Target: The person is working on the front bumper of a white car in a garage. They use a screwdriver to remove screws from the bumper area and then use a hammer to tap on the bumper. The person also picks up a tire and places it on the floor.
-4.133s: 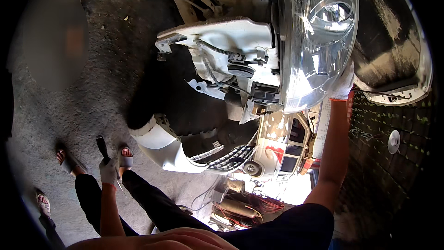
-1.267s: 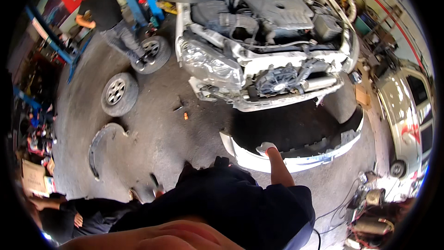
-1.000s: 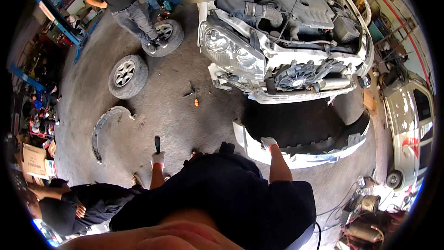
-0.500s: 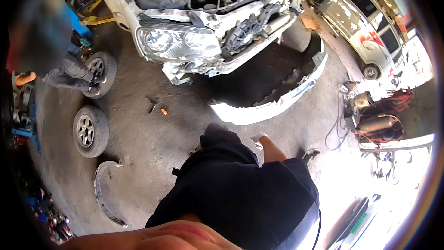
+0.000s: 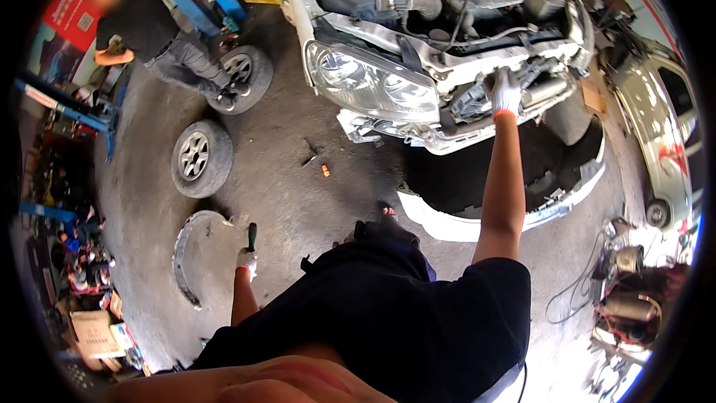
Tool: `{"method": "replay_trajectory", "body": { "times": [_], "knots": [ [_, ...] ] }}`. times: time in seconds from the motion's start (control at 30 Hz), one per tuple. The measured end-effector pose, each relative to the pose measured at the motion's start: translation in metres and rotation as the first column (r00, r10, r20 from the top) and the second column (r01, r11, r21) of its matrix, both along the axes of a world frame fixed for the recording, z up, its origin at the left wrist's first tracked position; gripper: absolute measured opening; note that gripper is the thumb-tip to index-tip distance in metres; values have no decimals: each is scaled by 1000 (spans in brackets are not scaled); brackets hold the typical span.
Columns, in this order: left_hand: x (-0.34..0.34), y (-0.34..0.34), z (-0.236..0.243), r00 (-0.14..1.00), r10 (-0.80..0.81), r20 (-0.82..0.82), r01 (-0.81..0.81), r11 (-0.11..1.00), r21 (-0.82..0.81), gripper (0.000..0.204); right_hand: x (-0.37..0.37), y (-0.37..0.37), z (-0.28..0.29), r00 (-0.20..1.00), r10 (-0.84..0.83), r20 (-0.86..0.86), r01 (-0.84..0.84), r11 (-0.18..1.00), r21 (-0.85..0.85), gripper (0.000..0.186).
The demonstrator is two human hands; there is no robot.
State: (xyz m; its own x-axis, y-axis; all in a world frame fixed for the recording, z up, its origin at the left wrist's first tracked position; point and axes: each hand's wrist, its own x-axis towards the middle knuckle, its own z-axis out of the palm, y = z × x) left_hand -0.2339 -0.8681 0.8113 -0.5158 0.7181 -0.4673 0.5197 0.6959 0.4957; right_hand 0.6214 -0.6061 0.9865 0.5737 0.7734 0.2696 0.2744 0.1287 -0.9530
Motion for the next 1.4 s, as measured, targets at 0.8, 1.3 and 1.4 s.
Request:
{"method": "replay_trajectory", "body": {
  "times": [0.8,1.3,1.4],
  "knots": [
    [101,-121,3,944,329,20,-280,832,-478,20,-290,113,20,495,303,814,-11,939,-343,78],
    [52,40,-31,943,315,106,-253,887,-386,13,-106,-480,-225,976,131,-174,-119,-345,-931,41],
    [50,9,-41,947,261,189,-157,886,-436,9,-126,-569,-211,979,-19,-203,-186,-489,-852,40]
  ]
}}
